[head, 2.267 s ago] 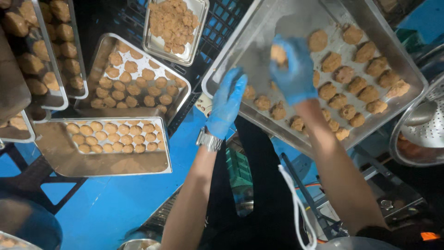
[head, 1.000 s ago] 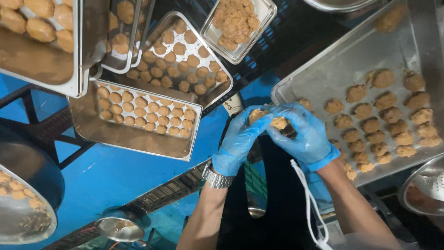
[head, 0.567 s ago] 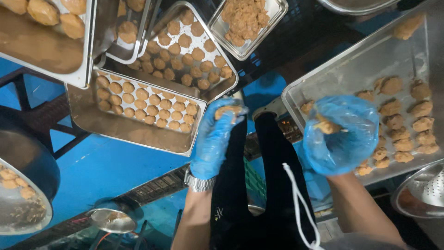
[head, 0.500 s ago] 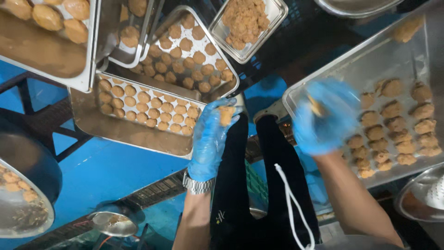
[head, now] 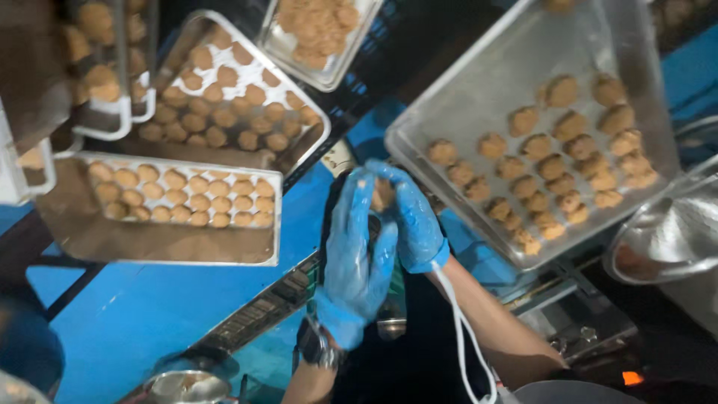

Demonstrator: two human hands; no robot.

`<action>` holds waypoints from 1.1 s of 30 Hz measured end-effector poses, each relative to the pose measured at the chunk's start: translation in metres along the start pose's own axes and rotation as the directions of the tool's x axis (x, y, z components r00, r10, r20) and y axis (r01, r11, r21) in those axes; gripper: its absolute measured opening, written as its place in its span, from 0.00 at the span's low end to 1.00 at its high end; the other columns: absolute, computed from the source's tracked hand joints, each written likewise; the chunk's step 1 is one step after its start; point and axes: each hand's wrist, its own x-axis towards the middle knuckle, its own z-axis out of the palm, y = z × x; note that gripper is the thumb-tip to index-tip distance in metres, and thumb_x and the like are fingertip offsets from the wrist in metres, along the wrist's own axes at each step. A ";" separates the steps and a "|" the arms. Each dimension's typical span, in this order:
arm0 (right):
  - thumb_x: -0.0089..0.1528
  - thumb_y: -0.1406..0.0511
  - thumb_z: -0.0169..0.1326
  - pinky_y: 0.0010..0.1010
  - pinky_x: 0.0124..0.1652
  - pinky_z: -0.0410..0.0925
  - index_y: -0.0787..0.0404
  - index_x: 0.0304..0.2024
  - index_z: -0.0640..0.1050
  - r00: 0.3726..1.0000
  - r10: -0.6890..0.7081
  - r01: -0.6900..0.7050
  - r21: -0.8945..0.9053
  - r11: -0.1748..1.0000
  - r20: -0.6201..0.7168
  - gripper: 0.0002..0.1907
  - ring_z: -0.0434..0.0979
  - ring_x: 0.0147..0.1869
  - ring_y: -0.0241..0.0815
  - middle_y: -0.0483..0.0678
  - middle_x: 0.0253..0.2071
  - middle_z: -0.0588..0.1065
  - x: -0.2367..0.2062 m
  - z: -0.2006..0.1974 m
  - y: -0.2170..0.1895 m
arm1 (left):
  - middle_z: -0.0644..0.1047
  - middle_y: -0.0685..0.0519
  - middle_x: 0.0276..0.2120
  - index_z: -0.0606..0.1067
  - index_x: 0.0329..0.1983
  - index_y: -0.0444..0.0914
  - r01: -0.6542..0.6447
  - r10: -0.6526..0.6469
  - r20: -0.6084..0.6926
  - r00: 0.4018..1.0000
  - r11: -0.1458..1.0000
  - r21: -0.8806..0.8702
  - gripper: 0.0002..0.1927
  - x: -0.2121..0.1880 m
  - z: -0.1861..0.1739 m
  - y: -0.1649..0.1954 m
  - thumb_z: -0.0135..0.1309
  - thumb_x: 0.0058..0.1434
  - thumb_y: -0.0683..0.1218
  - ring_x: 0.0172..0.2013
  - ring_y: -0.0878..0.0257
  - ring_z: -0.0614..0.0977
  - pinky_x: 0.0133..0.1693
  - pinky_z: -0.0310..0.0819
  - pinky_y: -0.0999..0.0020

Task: The person wearing blue gloves takes portions of a brown dough-like mixture from a tray, rolls and shapes each portion between both hands, and places the shaped pieces onto trays, filling the empty spots on the trays.

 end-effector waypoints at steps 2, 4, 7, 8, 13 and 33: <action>0.74 0.52 0.43 0.36 0.60 0.66 0.67 0.59 0.72 0.999 0.009 -0.003 0.124 0.992 -0.048 0.25 0.72 0.58 0.42 0.50 0.55 0.73 -0.002 -0.016 -0.009 | 0.59 0.33 0.73 0.58 0.76 0.32 -0.094 0.094 0.009 0.996 0.994 0.053 0.32 -0.003 0.010 0.014 0.45 0.74 0.53 0.73 0.38 0.62 0.72 0.56 0.50; 0.80 0.54 0.43 0.35 0.51 0.67 0.69 0.54 0.75 0.995 -0.094 0.097 0.210 0.973 -0.022 0.23 0.72 0.48 0.42 0.53 0.47 0.74 -0.013 -0.039 -0.031 | 0.57 0.33 0.74 0.57 0.76 0.32 -0.083 0.083 0.043 0.996 0.996 -0.013 0.31 -0.007 0.016 0.018 0.45 0.75 0.52 0.75 0.39 0.62 0.74 0.56 0.51; 0.78 0.54 0.40 0.29 0.50 0.68 0.64 0.50 0.73 0.797 -0.576 0.340 -0.652 0.678 -0.182 0.20 0.72 0.45 0.38 0.48 0.43 0.72 -0.041 -0.073 -0.071 | 0.61 0.34 0.71 0.59 0.75 0.32 -0.029 0.028 0.052 0.998 0.999 0.017 0.30 -0.005 0.029 0.011 0.47 0.73 0.49 0.71 0.41 0.66 0.72 0.58 0.51; 0.80 0.56 0.42 0.28 0.51 0.68 0.64 0.51 0.72 0.681 -0.725 0.432 -0.745 0.508 -0.099 0.18 0.72 0.46 0.38 0.48 0.45 0.72 -0.042 -0.084 -0.082 | 0.61 0.34 0.71 0.59 0.74 0.32 -0.037 0.036 0.054 0.998 0.999 0.030 0.29 -0.004 0.033 0.009 0.47 0.73 0.49 0.71 0.41 0.66 0.71 0.59 0.51; 0.72 0.65 0.49 0.42 0.65 0.64 0.65 0.60 0.73 0.694 -0.676 0.286 -0.957 -0.054 0.246 0.16 0.69 0.65 0.58 0.58 0.62 0.71 -0.010 -0.127 -0.091 | 0.64 0.36 0.69 0.62 0.72 0.32 -0.057 0.054 0.038 0.998 0.994 0.091 0.26 0.002 0.055 0.011 0.48 0.73 0.45 0.70 0.41 0.67 0.70 0.61 0.52; 0.58 0.67 0.61 0.48 0.65 0.66 0.56 0.62 0.76 0.821 -0.313 0.420 -0.876 -0.236 0.478 0.28 0.67 0.69 0.61 0.58 0.67 0.66 0.064 -0.222 -0.062 | 0.71 0.40 0.64 0.66 0.68 0.33 0.059 -0.061 -0.052 0.997 0.997 -0.043 0.23 0.001 0.100 0.009 0.50 0.72 0.45 0.64 0.48 0.74 0.66 0.68 0.58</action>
